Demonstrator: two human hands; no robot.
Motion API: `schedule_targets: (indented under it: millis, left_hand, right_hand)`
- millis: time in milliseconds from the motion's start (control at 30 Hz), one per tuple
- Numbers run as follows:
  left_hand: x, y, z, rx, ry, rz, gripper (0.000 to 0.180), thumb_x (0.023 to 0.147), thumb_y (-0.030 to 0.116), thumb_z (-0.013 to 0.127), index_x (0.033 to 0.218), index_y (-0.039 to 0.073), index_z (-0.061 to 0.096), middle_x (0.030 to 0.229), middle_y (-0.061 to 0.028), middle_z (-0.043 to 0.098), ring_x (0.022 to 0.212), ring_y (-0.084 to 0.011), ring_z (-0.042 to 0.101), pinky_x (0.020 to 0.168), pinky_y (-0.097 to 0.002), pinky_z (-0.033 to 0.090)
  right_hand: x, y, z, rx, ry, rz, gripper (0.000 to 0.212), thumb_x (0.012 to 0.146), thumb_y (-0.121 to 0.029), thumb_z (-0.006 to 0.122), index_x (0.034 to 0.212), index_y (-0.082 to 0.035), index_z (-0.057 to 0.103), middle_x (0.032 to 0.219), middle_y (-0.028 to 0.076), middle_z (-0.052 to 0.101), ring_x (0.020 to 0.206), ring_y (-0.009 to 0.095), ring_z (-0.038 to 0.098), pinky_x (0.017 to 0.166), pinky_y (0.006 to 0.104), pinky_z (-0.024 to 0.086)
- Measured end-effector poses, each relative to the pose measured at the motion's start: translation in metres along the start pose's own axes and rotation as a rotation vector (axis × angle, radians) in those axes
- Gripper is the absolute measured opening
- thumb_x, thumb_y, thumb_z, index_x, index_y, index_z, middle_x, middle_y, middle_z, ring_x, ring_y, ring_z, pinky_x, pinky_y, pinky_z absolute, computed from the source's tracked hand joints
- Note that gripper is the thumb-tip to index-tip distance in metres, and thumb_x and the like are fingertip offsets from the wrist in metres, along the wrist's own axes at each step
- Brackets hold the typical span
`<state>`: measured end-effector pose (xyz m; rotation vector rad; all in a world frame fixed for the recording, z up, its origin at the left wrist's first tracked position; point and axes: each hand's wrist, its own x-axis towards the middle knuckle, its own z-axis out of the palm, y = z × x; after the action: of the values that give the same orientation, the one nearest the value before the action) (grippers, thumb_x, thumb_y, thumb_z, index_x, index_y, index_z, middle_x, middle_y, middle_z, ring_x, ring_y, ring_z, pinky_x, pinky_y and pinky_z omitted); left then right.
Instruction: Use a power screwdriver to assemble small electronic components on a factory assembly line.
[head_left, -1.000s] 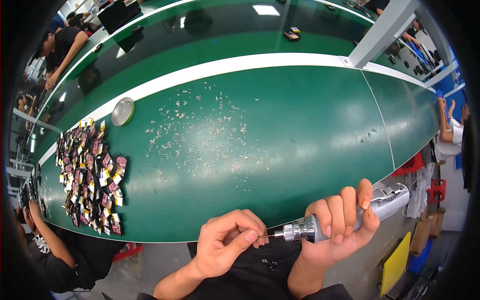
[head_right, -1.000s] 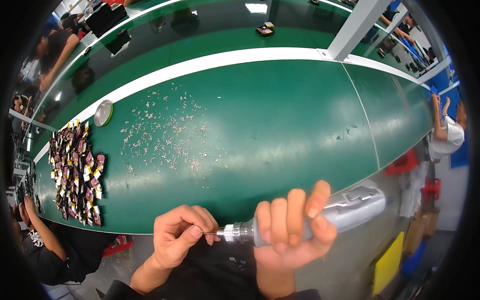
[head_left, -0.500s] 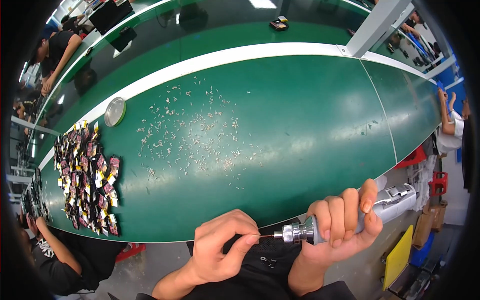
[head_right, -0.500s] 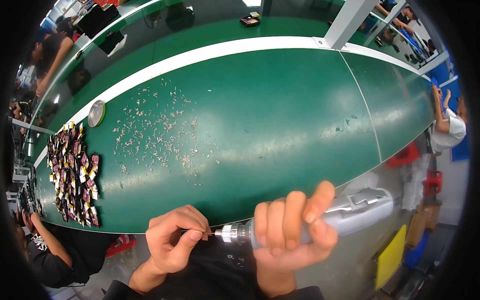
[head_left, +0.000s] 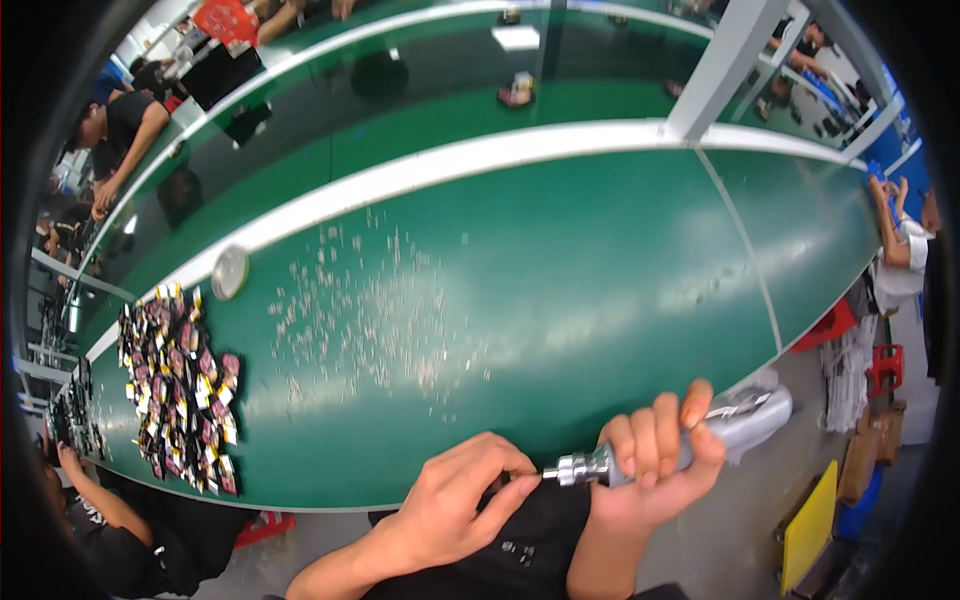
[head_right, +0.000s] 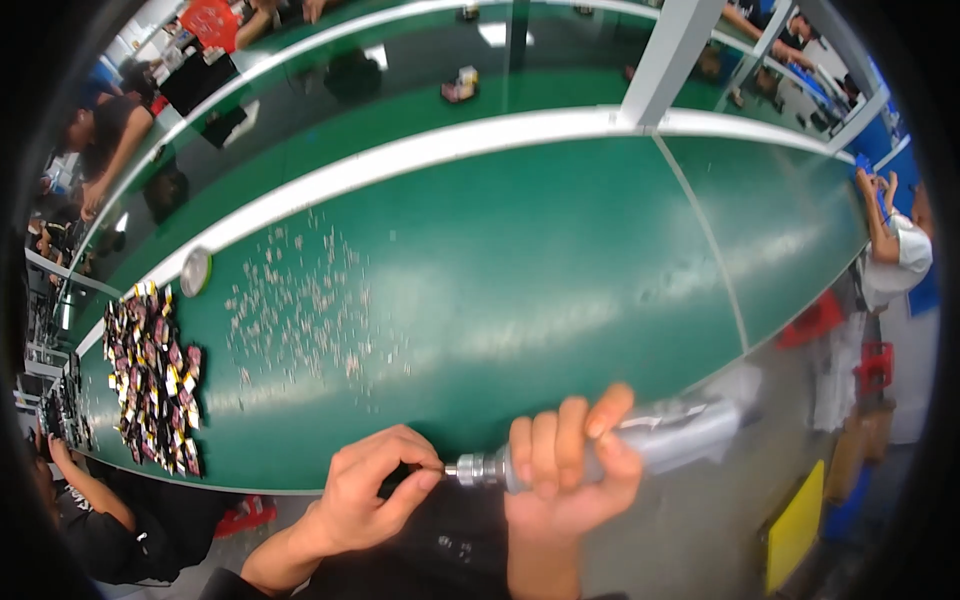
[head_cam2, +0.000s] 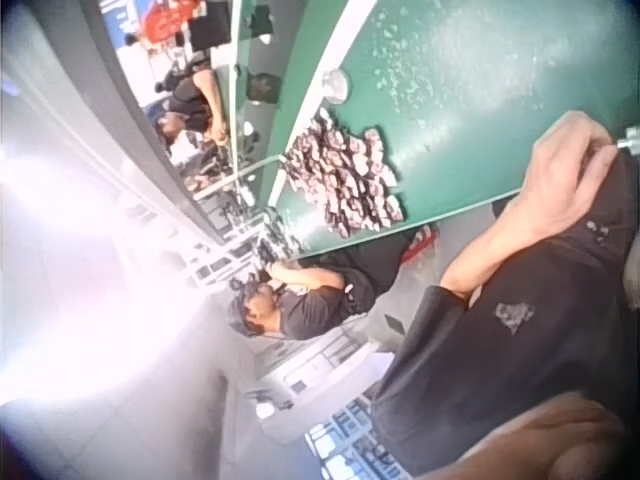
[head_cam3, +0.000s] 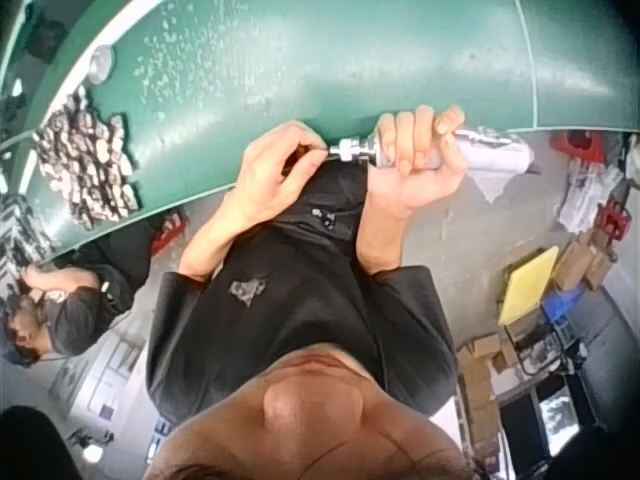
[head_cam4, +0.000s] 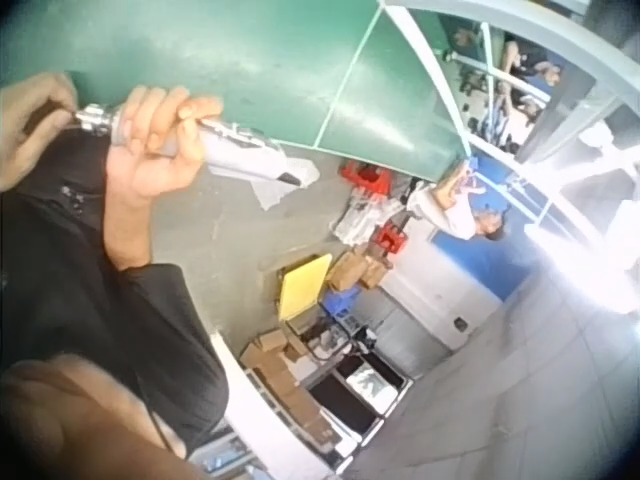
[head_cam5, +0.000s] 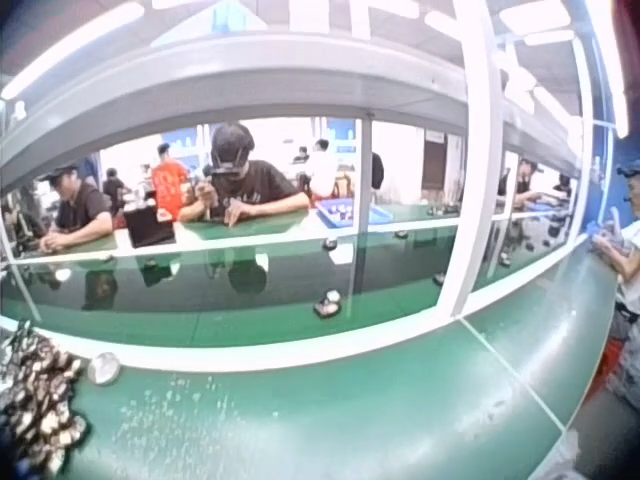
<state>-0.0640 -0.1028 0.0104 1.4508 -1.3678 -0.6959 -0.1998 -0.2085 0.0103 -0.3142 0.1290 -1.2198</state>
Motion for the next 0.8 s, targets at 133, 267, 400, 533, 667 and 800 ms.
schedule_targets:
  millis: [133, 267, 400, 533, 667, 800]
  left_hand:
    - [0.05, 0.01, -0.022, 0.233, -0.039, 0.035, 0.031, 0.082, 0.008, 0.068, 0.108, -0.001, 0.054, 0.085, -0.0132, 0.06, 0.076, -0.029, 0.062, 0.065, -0.0356, 0.05]
    - [0.153, -0.027, -0.033, 0.507, 0.079, 0.176, 0.029, 0.085, 0.008, 0.059, 0.112, -0.001, 0.051, 0.085, -0.0171, 0.062, 0.079, -0.0339, 0.062, 0.069, -0.0394, 0.048]
    - [0.258, -0.071, -0.058, 0.875, 0.137, -0.07, 0.034, 0.085, 0.019, 0.058, 0.11, -0.001, 0.047, 0.094, -0.0231, 0.063, 0.087, -0.0404, 0.062, 0.076, -0.0493, 0.048]
    - [0.314, -0.101, -0.049, 1.0, 0.16, -0.202, 0.045, 0.079, 0.027, 0.064, 0.109, -0.001, 0.047, 0.098, -0.0246, 0.058, 0.092, -0.0404, 0.061, 0.078, -0.0478, 0.052]
    - [0.335, -0.125, -0.051, 1.199, 0.212, -0.129, 0.034, 0.081, 0.02, 0.059, 0.105, -0.002, 0.051, 0.099, -0.0241, 0.056, 0.092, -0.0385, 0.06, 0.073, -0.0448, 0.054]
    - [0.337, -0.123, -0.059, 1.299, 0.089, 0.172, 0.011, 0.08, 0.008, 0.054, 0.088, 0.002, 0.06, 0.086, -0.0178, 0.06, 0.082, -0.0325, 0.061, 0.07, -0.0418, 0.054]
  right_hand:
    - [0.012, -0.003, -0.02, 0.026, 0.148, -0.072, 0.007, 0.088, -0.013, 0.046, 0.089, -0.007, 0.046, 0.053, -0.001, 0.037, 0.041, 0.01, 0.036, 0.048, 0.0274, 0.037]
    - [0.02, -0.007, -0.038, 0.019, 0.193, -0.127, 0.006, 0.088, -0.013, 0.046, 0.088, -0.007, 0.046, 0.053, -0.001, 0.036, 0.041, 0.01, 0.036, 0.048, 0.0278, 0.036]
    - [0.017, -0.007, -0.04, 0.093, 0.099, -0.067, 0.007, 0.087, -0.015, 0.047, 0.088, -0.008, 0.047, 0.053, -0.001, 0.036, 0.042, 0.01, 0.036, 0.048, 0.0285, 0.036]
    - [0.018, -0.015, -0.03, 0.077, 0.091, 0.066, 0.009, 0.088, -0.015, 0.053, 0.092, -0.007, 0.053, 0.06, 0.0, 0.038, 0.05, 0.011, 0.037, 0.054, 0.0266, 0.034]
    - [0.023, -0.013, -0.03, 0.114, 0.101, 0.143, 0.009, 0.088, -0.014, 0.053, 0.092, -0.007, 0.053, 0.06, 0.0, 0.036, 0.05, 0.01, 0.034, 0.054, 0.0265, 0.033]
    - [0.022, -0.02, -0.025, 0.101, 0.073, 0.152, 0.006, 0.089, -0.011, 0.053, 0.092, -0.006, 0.053, 0.06, 0.001, 0.036, 0.05, 0.01, 0.032, 0.053, 0.0263, 0.031]
